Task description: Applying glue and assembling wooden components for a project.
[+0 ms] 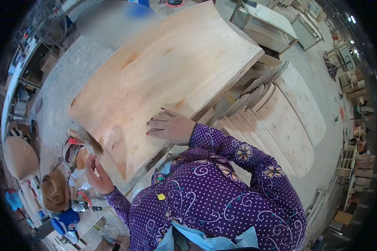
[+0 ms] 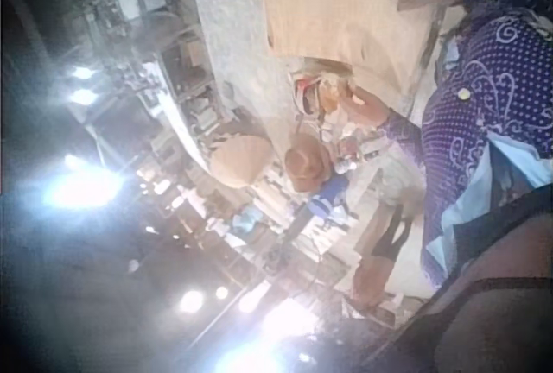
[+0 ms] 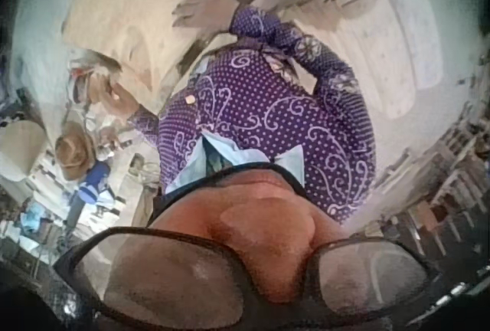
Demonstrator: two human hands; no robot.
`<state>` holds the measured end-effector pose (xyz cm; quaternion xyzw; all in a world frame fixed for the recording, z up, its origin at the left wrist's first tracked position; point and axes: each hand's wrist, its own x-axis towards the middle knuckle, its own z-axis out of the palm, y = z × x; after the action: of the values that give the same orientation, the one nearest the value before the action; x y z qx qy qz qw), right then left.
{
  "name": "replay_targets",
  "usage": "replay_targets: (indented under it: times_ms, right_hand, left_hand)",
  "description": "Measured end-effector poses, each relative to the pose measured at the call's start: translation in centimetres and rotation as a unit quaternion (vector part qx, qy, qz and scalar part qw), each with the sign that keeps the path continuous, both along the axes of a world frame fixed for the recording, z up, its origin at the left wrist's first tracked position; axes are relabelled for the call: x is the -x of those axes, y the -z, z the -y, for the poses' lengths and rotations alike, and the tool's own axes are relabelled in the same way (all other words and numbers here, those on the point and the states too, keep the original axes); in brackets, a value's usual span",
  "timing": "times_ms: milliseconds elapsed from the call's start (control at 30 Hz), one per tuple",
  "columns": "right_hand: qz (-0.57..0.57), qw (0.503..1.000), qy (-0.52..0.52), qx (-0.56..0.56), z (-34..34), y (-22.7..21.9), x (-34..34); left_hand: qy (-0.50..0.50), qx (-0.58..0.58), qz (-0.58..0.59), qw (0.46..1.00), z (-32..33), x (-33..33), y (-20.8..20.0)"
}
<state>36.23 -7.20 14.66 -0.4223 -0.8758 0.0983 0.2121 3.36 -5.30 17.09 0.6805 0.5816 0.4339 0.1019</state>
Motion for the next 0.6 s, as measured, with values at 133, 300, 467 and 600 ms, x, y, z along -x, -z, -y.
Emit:
replay_targets:
  times_ms: [133, 300, 467, 600]
  right_hand:
    - [0.028, 0.995, 0.041, -0.083, -0.4, 0.7, 1.0]
    - [0.026, 0.992, 0.085, -0.092, -0.6, -2.0, -1.8]
    - [0.017, 0.998, 0.063, -0.005, -2.0, -4.2, -5.8]
    - [0.012, 0.999, 0.032, -0.006, -2.3, -4.3, -3.6]
  left_hand:
    - [-0.005, 0.032, 0.008, 0.999, 0.3, 1.2, -1.3]
    - [-0.026, 0.051, -0.007, 0.998, 0.2, 1.0, -3.6]
    - [-0.057, 0.044, -0.047, 0.996, -0.5, -1.4, -6.3]
    - [-0.101, 0.018, -0.113, 0.988, 0.9, 1.9, -7.2]
